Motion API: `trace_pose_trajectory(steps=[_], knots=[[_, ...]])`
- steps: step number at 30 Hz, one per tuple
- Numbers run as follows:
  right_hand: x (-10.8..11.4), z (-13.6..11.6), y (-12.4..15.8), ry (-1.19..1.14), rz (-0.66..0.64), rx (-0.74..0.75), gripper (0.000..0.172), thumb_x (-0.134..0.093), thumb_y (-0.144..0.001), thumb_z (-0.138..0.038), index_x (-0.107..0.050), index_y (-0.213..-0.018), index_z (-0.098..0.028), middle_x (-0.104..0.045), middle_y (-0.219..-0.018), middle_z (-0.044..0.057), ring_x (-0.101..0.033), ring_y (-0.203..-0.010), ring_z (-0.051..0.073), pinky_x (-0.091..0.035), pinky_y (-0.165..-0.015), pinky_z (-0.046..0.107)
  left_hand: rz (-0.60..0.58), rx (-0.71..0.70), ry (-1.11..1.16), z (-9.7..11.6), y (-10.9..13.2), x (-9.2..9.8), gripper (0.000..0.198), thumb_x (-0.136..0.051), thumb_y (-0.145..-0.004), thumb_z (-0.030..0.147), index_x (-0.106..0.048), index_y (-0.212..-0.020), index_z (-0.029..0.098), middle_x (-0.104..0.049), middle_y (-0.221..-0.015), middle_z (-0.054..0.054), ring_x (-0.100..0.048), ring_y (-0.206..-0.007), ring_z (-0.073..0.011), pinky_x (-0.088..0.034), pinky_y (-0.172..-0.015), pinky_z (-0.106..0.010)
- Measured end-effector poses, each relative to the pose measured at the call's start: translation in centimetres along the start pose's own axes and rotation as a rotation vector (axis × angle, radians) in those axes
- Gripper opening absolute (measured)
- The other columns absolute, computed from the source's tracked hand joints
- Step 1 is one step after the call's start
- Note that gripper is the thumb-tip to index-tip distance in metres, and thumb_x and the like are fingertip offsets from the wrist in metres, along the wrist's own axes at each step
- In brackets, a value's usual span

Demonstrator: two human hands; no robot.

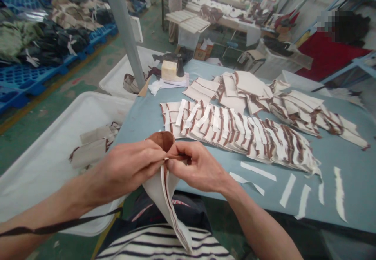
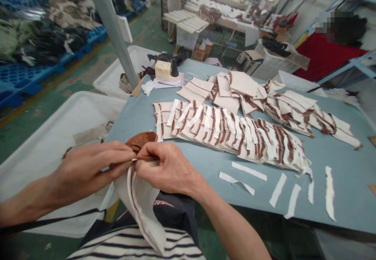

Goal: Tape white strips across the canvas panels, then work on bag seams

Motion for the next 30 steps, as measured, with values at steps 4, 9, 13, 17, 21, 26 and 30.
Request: trace_pose_trajectory(steps=[4,9,13,17,21,26,30], knots=[[0.3,0.2,-0.8,0.053,-0.022,0.089,0.016,-0.061,-0.083,-0.029,-0.055,-0.070,-0.021,-0.043,-0.065,-0.008,-0.037,-0.061,0.009,-0.029,-0.056,0.023,-0.153,0.262,0.307,-0.4,-1.6,1.0,0.016,-0.064,-0.104,0.028,-0.078,-0.101,0.023,-0.077,-0.078,0.005,-0.071,-0.068,-0.0131,-0.051,-0.063,-0.020],[0.8,-0.2,-0.9,0.180,-0.007,0.180,0.014,-0.062,-0.090,-0.022,-0.063,-0.077,-0.019,-0.055,-0.068,-0.006,-0.047,-0.062,0.009,-0.033,-0.058,0.022,-0.302,0.385,0.336,-0.7,-3.0,1.8,0.020,-0.062,-0.098,0.027,-0.078,-0.089,0.020,-0.074,-0.072,0.005,-0.065,-0.064,-0.0127,-0.045,-0.060,-0.021],[1.5,-1.1,0.2,0.304,0.011,0.270,0.012,-0.063,-0.096,-0.019,-0.070,-0.087,-0.018,-0.067,-0.073,-0.003,-0.057,-0.064,0.010,-0.039,-0.059,0.021,-0.265,0.375,0.374,0.0,-3.2,1.2,0.020,-0.060,-0.095,0.024,-0.076,-0.084,0.020,-0.073,-0.071,0.005,-0.064,-0.064,-0.0117,-0.046,-0.061,-0.020],[2.2,-1.4,1.0,0.332,0.023,0.334,0.006,-0.063,-0.099,-0.016,-0.069,-0.099,-0.018,-0.075,-0.085,0.000,-0.063,-0.066,0.009,-0.046,-0.062,0.020,-0.177,0.355,0.409,0.6,-2.9,0.4,0.022,-0.058,-0.096,0.023,-0.070,-0.078,0.020,-0.066,-0.066,0.007,-0.060,-0.060,-0.0107,-0.045,-0.059,-0.020],[2.4,-1.0,1.3,0.528,0.083,0.421,0.006,-0.062,-0.103,-0.015,-0.067,-0.103,-0.019,-0.078,-0.087,0.001,-0.069,-0.071,0.012,-0.049,-0.065,0.022,-0.132,0.323,0.411,0.5,-2.7,-0.2,0.025,-0.057,-0.099,0.022,-0.069,-0.078,0.020,-0.066,-0.069,0.006,-0.057,-0.060,-0.0102,-0.043,-0.058,-0.020],[2.4,-0.6,1.1,0.673,0.125,0.526,0.011,-0.061,-0.109,-0.018,-0.071,-0.105,-0.017,-0.081,-0.085,0.003,-0.072,-0.069,0.012,-0.049,-0.066,0.023,-0.102,0.282,0.413,-0.3,-2.6,-0.6,0.022,-0.061,-0.102,0.018,-0.070,-0.083,0.021,-0.067,-0.074,0.006,-0.061,-0.066,-0.0096,-0.046,-0.065,-0.019],[2.6,-0.5,0.8,0.651,0.127,0.568,0.014,-0.059,-0.110,-0.015,-0.073,-0.106,-0.017,-0.085,-0.089,0.004,-0.077,-0.073,0.014,-0.053,-0.068,0.024,-0.118,0.201,0.517,-1.2,-2.1,-0.7,0.020,-0.060,-0.105,0.014,-0.071,-0.090,0.022,-0.070,-0.082,0.005,-0.065,-0.074,-0.0103,-0.049,-0.073,-0.019]])
Point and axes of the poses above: each hand's wrist, its own y-axis away from the middle knuckle, its own x-axis out of the back of the hand, z = x × y, the point moved 1 cm from there along -y, towards the middle knuckle
